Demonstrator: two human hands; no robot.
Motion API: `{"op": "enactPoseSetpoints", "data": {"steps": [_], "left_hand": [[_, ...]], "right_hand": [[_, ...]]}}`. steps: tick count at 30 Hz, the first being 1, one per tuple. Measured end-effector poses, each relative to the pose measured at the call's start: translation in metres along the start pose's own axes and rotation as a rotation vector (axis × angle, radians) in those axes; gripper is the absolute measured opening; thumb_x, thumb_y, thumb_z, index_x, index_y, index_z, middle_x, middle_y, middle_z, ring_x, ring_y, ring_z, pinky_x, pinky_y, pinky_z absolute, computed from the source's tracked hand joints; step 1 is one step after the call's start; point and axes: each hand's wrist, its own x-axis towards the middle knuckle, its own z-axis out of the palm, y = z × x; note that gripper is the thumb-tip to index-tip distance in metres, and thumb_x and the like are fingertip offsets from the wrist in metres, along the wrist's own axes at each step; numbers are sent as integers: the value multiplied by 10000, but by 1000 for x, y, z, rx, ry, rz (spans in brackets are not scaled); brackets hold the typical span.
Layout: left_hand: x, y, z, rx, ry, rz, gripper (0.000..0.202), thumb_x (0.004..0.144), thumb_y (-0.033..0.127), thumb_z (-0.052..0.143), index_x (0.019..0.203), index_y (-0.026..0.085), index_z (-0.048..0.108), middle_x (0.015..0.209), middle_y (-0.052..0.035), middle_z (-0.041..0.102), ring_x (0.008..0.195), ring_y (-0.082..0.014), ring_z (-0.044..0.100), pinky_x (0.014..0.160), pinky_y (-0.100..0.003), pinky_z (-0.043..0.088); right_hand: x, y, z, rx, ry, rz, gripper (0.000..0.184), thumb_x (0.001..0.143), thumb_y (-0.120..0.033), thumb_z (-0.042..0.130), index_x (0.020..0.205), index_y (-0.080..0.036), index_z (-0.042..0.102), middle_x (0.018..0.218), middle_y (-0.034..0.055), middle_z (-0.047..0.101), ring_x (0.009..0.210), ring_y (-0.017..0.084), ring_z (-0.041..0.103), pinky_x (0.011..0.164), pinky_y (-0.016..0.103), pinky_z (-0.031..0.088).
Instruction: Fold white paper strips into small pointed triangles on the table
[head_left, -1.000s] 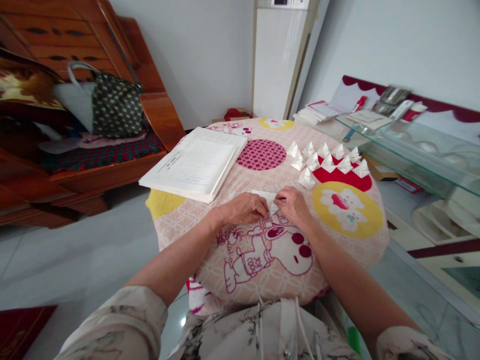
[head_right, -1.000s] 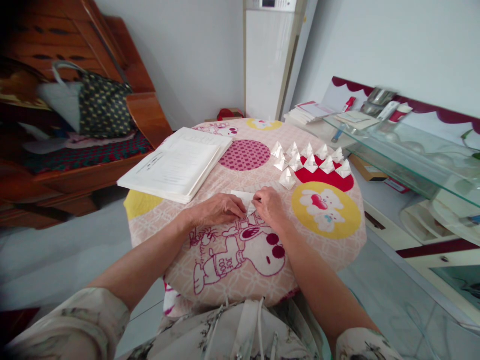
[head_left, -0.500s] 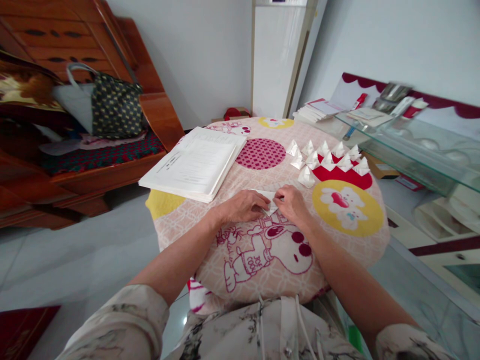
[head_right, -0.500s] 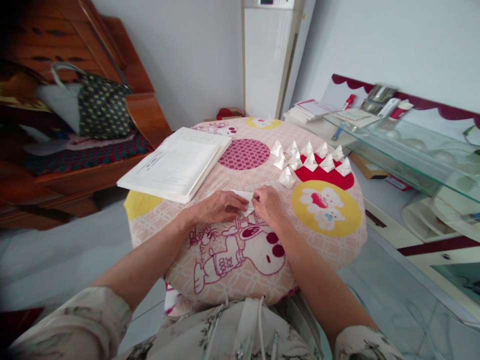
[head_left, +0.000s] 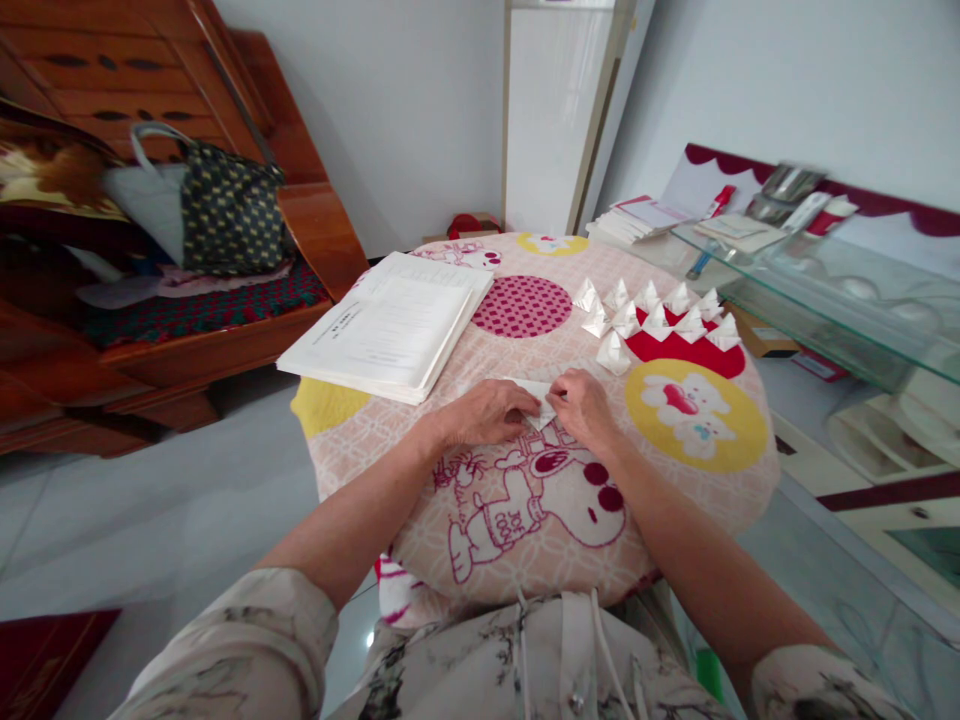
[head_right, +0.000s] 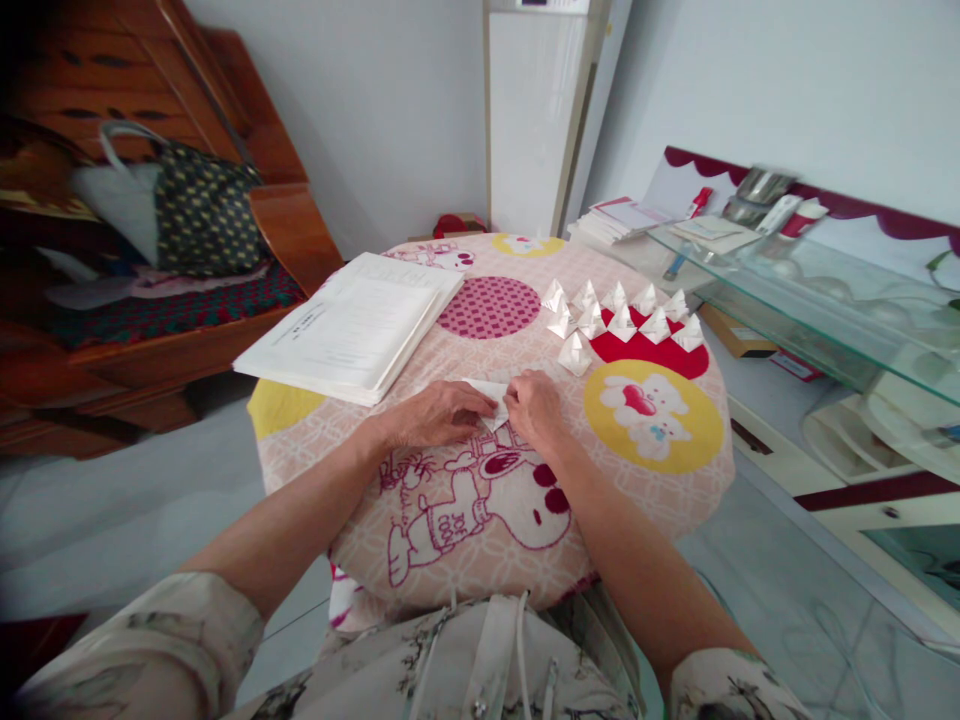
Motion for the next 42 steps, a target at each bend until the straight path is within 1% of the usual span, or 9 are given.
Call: {"op": "enactPoseSetpoints", "data": {"steps": [4,9,15,19,24,26,30,37,42], "left_hand": [[1,4,-1,50,-11,-8,336,877,211,624,1206,178,682,1043,-81,743,962,-214,686,863,-336,525],[2,7,0,88,-33,24,256,903,244,621,1136,204,721,1176,-95,706,1035,-223,674,881,-338,519],[0,9,0,137,-48,36,297,905,242,618,1188,219,704,1296,-95,662,1113,-235,655,916,-343,517],[2,11,0,170,-75,27,278,908,233,597,1159,209,715,1273,-86,680,1123,-242,651,936,-350,512],[3,14,0,176,-91,-1,234,908,248,589,1081,200,740,1243,-81,696,1107,-242,657,918,-338,514],[3,13,0,177,-89,0,242,907,249,587,1090,201,737,1255,-80,692,1116,-247,654,917,-338,513],[2,12,1,182,-78,3,255,903,252,592,1112,210,732,1267,-75,687,1113,-245,653,901,-332,511],[2,11,3,195,-82,6,259,913,252,577,1117,204,730,1253,-86,687,1106,-252,652,896,-347,510],[3,13,2,208,-84,2,274,917,266,581,1137,203,732,1246,-87,689,1089,-255,654,869,-346,517]], "right_hand": [[0,1,2,-10,21,-18,180,807,-89,639,648,-171,659,760,78,644,786,209,567,730,315,422],[-1,1,2,-30,11,-12,163,810,-89,637,668,-164,662,783,86,647,811,217,569,741,319,426],[-2,-2,1,-49,0,-24,169,826,-88,615,682,-160,661,810,99,648,824,221,563,757,323,425],[-2,-3,1,-43,2,-23,162,825,-90,620,685,-160,659,808,104,653,825,227,566,767,330,430],[-8,3,-11,75,125,-54,110,819,-113,634,753,-182,688,834,91,681,872,236,583,814,339,445],[-13,6,-18,145,170,-53,113,831,-135,627,764,-190,700,815,75,688,831,219,593,794,329,453],[-19,10,-23,254,125,-25,143,820,-139,619,730,-192,717,754,43,680,693,172,588,684,287,450],[-17,8,-15,160,18,-41,168,746,-54,637,657,-166,725,731,58,666,715,182,593,701,299,428],[-18,6,-14,119,-4,-36,112,750,-90,707,665,-163,713,744,58,664,747,188,592,731,305,430]]}}
